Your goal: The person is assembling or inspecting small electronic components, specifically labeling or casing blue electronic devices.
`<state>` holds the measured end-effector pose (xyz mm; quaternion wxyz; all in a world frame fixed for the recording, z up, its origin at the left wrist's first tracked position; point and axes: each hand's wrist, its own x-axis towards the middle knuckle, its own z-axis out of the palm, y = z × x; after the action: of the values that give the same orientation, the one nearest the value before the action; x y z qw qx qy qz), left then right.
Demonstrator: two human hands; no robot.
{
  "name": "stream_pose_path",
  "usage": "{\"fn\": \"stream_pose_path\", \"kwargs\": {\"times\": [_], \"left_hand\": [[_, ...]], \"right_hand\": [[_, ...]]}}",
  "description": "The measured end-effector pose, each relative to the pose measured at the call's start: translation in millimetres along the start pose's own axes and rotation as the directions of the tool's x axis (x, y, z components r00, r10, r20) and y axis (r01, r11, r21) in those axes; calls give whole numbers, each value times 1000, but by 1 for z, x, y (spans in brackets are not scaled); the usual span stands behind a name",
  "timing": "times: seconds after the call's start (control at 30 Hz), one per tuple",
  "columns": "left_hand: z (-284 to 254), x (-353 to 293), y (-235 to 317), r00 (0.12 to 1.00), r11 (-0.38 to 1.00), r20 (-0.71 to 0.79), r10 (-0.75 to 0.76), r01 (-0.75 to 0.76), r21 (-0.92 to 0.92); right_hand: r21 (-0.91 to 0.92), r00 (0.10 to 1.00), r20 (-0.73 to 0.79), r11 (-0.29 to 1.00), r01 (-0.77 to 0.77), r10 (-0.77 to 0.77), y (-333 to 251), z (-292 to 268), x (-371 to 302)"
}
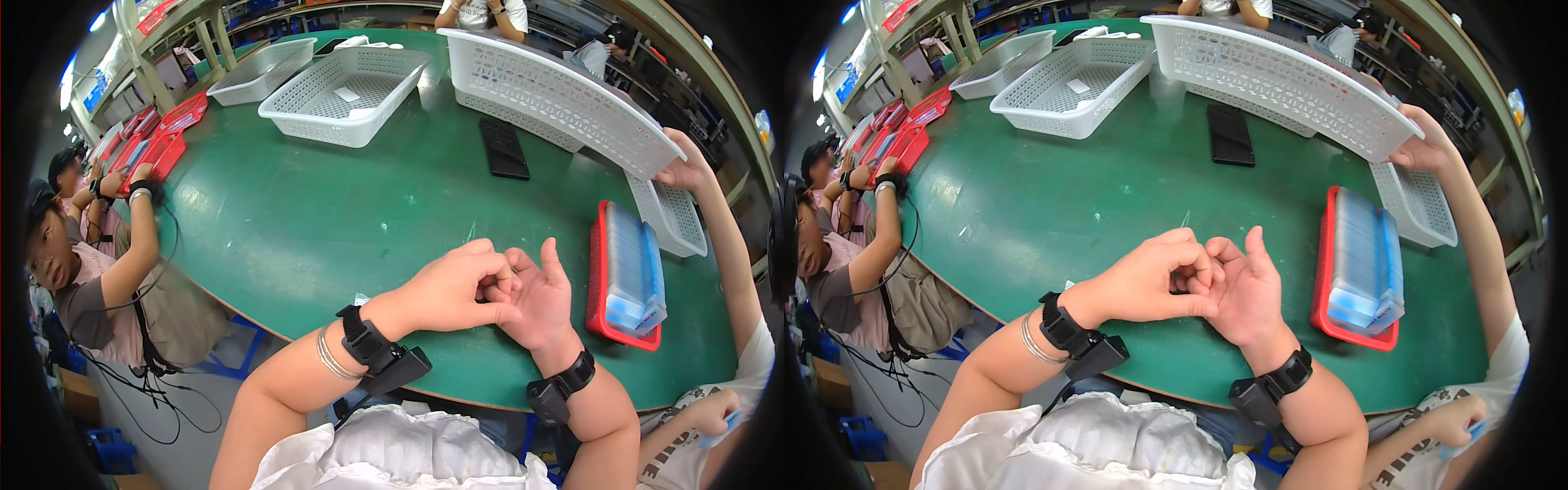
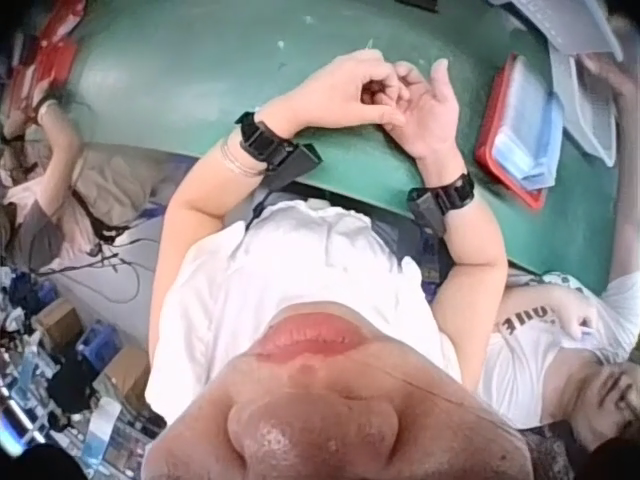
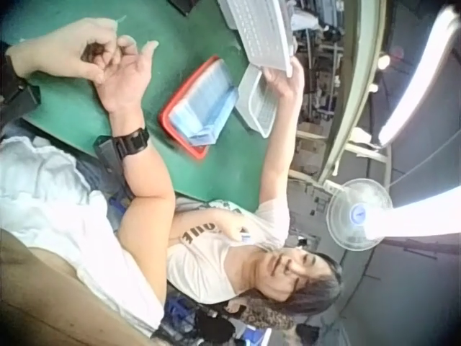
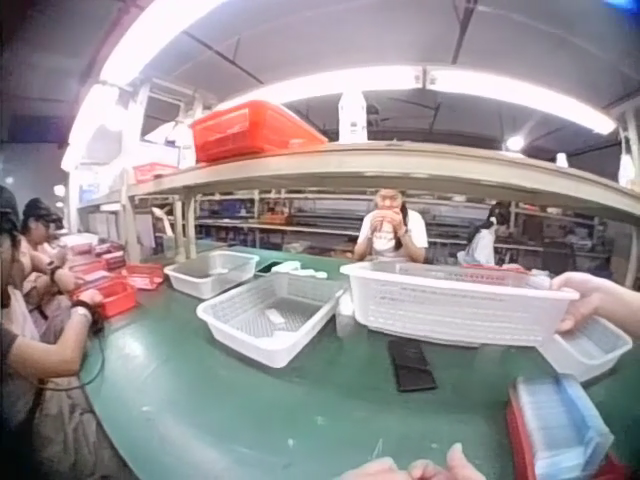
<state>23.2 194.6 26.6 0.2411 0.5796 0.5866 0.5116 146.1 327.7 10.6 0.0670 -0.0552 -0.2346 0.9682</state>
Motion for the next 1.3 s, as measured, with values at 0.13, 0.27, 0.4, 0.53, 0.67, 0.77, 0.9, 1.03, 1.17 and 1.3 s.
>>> {"fn": "stream_pose_path", "kwargs": {"times": [0.13, 0.27, 0.4, 0.53, 0.67, 0.77, 0.9, 1.03, 1.17, 1.3], "left_hand": [[-8, 4, 12, 983, 992, -173, 62, -42, 117], [-14, 3, 29, 942, 987, -329, 70, -17, 161], [-21, 7, 34, 935, 997, -355, 21, 8, 79], [-26, 25, 33, 906, 973, -420, -47, 137, 187], [-34, 32, 15, 908, 939, -419, 0, 145, 313], [-39, 29, 0, 902, 936, -431, -2, 153, 316], [-42, 22, -10, 898, 952, -437, -47, 173, 253], [-39, 19, -25, 876, 976, -438, -203, 219, -15], [-38, 13, -32, 876, 958, -421, -235, 281, 49], [-33, 15, -33, 883, 962, -419, -210, 264, 76]], "right_hand": [[12, 998, 4, 998, -66, 66, -7, -4, -5], [-43, 994, 69, 995, -85, 87, -4, -1, -5], [-46, 996, 29, 995, -87, 89, -4, 0, -5], [-131, 1000, -17, 991, -27, 25, -5, 6, -8], [-571, 937, -281, 821, 12, -209, -13, 22, 6], [-808, 885, -309, 586, -51, -348, -28, 33, 31], [-971, 759, -239, 155, -182, -606, -57, 4, 89], [-747, 610, 31, -423, -512, -792, -70, -8, 140], [-585, 564, -113, -404, -704, -818, -65, -3, 175], [-564, 587, -136, -425, -708, -798, -78, -12, 189]]}}
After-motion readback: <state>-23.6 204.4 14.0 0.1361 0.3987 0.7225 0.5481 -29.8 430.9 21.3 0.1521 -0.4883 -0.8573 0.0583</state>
